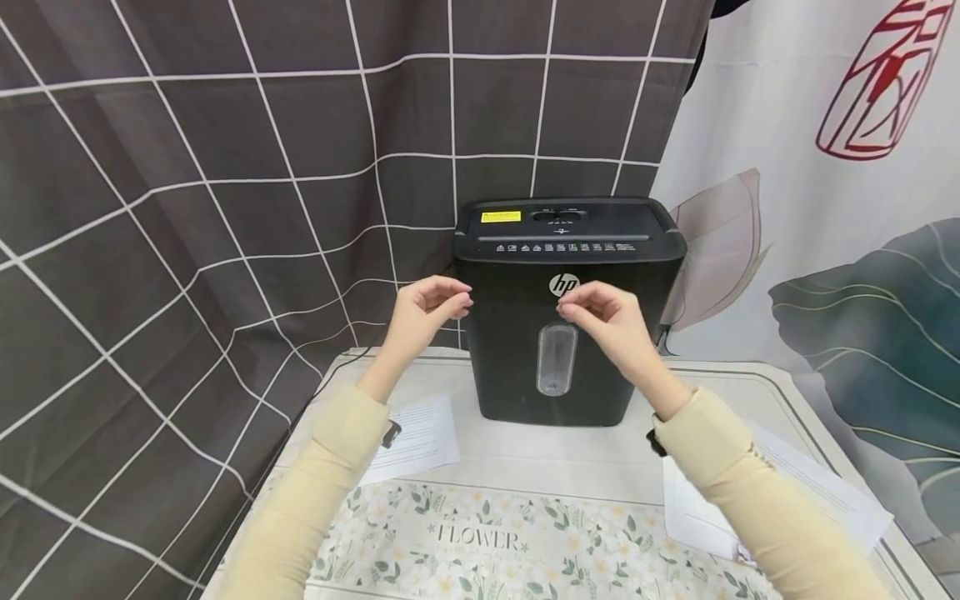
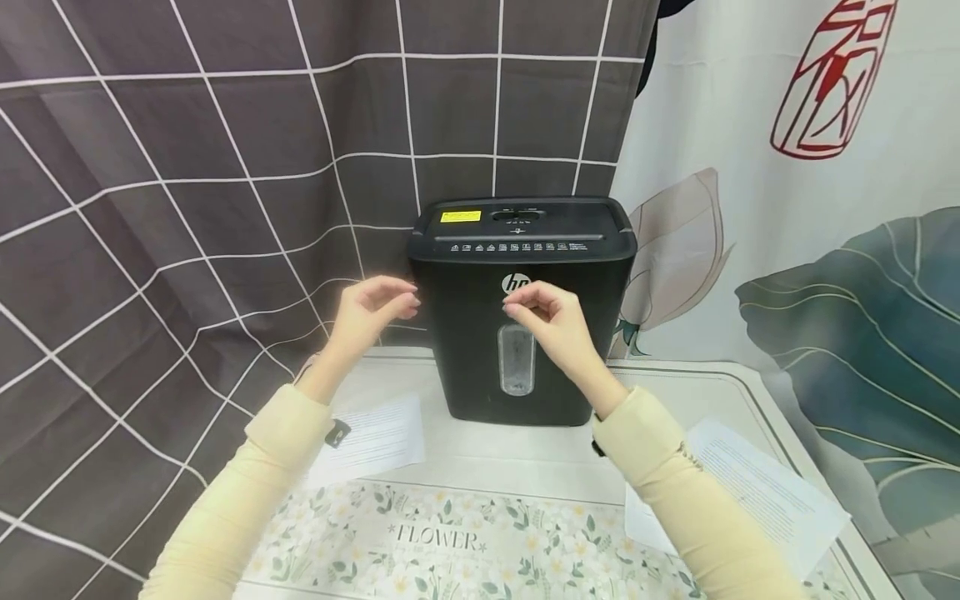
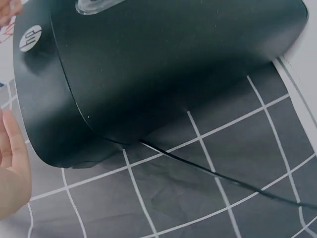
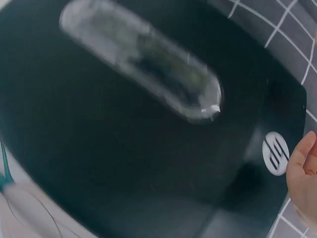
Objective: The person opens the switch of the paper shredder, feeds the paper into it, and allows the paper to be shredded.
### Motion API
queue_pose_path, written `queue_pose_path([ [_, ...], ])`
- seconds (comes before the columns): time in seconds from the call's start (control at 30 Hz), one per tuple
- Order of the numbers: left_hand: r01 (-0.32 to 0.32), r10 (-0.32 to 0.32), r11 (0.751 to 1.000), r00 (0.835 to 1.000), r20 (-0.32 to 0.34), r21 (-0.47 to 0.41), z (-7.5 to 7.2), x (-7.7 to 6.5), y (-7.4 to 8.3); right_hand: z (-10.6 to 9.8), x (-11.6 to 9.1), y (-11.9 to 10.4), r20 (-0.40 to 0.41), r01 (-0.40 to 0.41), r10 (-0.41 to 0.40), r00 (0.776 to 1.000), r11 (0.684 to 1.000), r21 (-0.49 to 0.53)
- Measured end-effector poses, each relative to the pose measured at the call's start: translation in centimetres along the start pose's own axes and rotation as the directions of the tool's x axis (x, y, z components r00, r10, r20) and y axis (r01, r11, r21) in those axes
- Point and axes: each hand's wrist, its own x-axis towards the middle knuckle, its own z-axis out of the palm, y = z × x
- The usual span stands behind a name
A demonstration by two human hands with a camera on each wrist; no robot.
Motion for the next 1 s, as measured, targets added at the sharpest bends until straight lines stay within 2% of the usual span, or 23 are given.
queue_pose_path([
  [0.13,0.014,-0.015,1.0,0.999,-0.04,-0.027,-0.2,-1.7,-0.3,0.9,-1.4,1.3,-0.01,-0.015,0.016,1.0,0.997,0.075],
  [0.3,0.027,-0.032,0.998,0.995,-0.094,-0.057,-0.5,-3.9,-0.9,1.7,-2.5,2.5,-0.033,-0.05,0.054,0.998,0.991,0.121],
  [0.47,0.05,-0.055,0.998,0.989,-0.141,-0.04,-0.7,-6.0,-2.1,2.6,-3.5,3.5,-0.041,-0.083,0.089,0.995,0.987,0.14],
  [0.6,0.068,-0.067,0.998,0.978,-0.196,-0.003,-0.8,-7.6,-3.2,3.9,-4.2,4.4,-0.064,-0.08,0.095,0.993,0.976,0.204],
  [0.8,0.143,-0.126,0.989,0.955,-0.27,0.043,-1.4,-10.3,-5.2,6.5,-5.1,6.3,-0.055,-0.111,0.127,0.99,0.966,0.233],
  [0.9,0.205,-0.179,0.977,0.934,-0.309,0.055,-1.8,-12.0,-6.1,7.4,-6.0,7.7,-0.041,-0.15,0.163,0.986,0.964,0.221],
  [1.0,0.253,-0.209,0.964,0.905,-0.372,0.075,-2.2,-13.6,-6.6,8.3,-6.9,9.3,-0.022,-0.196,0.204,0.979,0.961,0.193],
])
